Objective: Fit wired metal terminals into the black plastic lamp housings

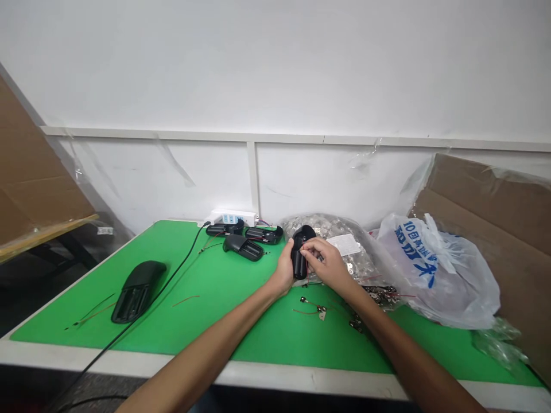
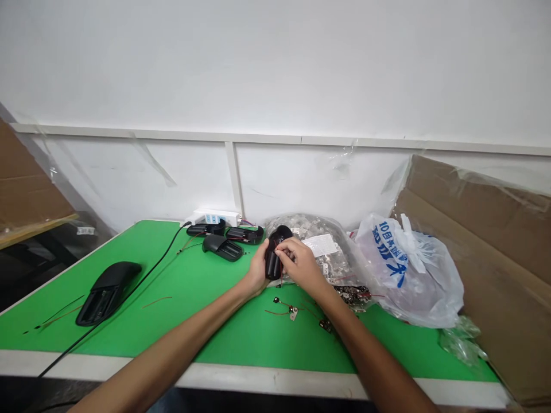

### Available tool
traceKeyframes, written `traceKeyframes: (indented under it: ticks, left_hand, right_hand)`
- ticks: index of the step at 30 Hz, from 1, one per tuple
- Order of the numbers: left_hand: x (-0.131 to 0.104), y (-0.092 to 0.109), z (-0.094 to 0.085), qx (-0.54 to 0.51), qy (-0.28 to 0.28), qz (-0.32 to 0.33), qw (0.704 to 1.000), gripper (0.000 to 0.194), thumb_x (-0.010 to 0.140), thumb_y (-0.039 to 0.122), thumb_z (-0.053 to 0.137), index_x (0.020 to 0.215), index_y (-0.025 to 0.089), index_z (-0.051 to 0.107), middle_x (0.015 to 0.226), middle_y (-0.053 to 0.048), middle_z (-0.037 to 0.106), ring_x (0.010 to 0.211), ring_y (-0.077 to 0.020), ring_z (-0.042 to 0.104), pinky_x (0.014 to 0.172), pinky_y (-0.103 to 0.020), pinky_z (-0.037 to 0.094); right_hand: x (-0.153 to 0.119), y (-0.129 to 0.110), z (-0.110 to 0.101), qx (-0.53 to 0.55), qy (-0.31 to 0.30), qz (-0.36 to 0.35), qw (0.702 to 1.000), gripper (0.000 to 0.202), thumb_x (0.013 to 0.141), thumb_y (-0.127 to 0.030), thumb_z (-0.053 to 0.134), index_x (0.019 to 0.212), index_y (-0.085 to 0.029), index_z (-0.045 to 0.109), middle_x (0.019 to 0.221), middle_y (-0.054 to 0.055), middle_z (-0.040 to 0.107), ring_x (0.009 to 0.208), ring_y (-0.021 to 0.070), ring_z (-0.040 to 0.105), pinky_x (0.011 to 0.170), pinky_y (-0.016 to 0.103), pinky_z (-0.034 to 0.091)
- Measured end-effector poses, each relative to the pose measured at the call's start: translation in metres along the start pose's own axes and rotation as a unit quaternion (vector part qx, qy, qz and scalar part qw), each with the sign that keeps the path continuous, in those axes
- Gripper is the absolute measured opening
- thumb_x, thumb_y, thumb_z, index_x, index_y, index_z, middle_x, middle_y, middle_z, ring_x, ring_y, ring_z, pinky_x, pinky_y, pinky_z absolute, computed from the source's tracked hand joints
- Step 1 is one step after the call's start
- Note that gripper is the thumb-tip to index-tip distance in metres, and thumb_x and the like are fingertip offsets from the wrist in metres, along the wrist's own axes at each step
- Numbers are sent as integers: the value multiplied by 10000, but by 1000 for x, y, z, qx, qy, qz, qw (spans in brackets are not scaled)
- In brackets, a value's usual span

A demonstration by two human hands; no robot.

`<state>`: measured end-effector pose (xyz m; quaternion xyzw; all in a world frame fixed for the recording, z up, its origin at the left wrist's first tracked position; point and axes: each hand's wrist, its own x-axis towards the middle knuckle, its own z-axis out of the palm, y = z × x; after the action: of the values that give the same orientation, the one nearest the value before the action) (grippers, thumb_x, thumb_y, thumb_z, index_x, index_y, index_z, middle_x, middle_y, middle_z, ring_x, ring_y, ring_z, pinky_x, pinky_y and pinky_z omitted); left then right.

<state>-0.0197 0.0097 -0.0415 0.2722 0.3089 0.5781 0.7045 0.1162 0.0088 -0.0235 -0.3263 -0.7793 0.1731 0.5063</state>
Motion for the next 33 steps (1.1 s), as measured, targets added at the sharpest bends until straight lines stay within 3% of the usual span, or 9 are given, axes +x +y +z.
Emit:
traceKeyframes:
  ticks: [3, 9, 14, 20, 24, 30, 33]
  left_hand:
    - [-2, 9, 6, 16, -3, -33, 999, 421, 992, 518, 545, 901, 135, 697, 588, -33, 652, 464, -158, 602, 459, -256, 505]
    - [-5, 20, 10, 7, -20, -41, 999, 407, 1032, 458, 479, 1023, 133, 724, 718, -78, 728, 509, -170, 646, 514, -282, 568]
    - [-5, 18, 9, 6, -33, -50, 998, 428, 1029, 484, 492, 1019, 127, 728, 721, -85, 733, 508, -168, 654, 479, -258, 543]
    - [-7, 15, 12, 4, -23, -50, 998, 450, 1046, 482, 453, 952, 135, 724, 704, -78, 721, 482, -156, 629, 436, -243, 506]
    - [-8, 14, 11, 10, -38, -52, 998, 432, 1007, 514, 541, 952, 128, 730, 671, -68, 698, 462, -153, 610, 435, -246, 499]
    - [-9, 17, 13, -21, -22, -49, 998, 377, 1003, 478, 547, 974, 141, 716, 676, -51, 693, 513, -155, 626, 516, -271, 570]
    - [-10, 20, 15, -48, -13, -52, 997, 354, 1005, 452, 546, 940, 143, 706, 698, -55, 700, 531, -158, 637, 531, -283, 580]
  right_hand:
    - [2, 4, -4, 29, 11, 26, 999, 103, 941, -263, 648, 893, -227, 731, 915, 57, 727, 826, 201, 687, 726, 328, 580]
    - [4, 11, -3, 121, 39, 71, 989, 167, 875, -366, 735, 965, -225, 729, 1008, 75, 746, 829, 199, 724, 711, 339, 635]
    - [3, 3, -4, 64, 49, 35, 996, 92, 922, -311, 684, 925, -229, 726, 983, 74, 735, 901, 207, 706, 720, 324, 618]
    - [2, -6, -4, 11, 60, -9, 998, 74, 957, -275, 630, 923, -235, 683, 989, 66, 708, 857, 198, 670, 735, 332, 587]
    - [2, -7, -2, 22, 67, 12, 997, 79, 952, -306, 638, 947, -237, 675, 965, 51, 694, 819, 189, 656, 740, 329, 590]
    - [0, -3, -1, 67, 74, 85, 991, 169, 972, -397, 625, 947, -235, 664, 870, 36, 688, 763, 193, 665, 648, 307, 579]
    - [0, 0, 1, 80, 74, 90, 990, 187, 965, -415, 638, 945, -233, 673, 875, 42, 691, 754, 197, 665, 634, 312, 580]
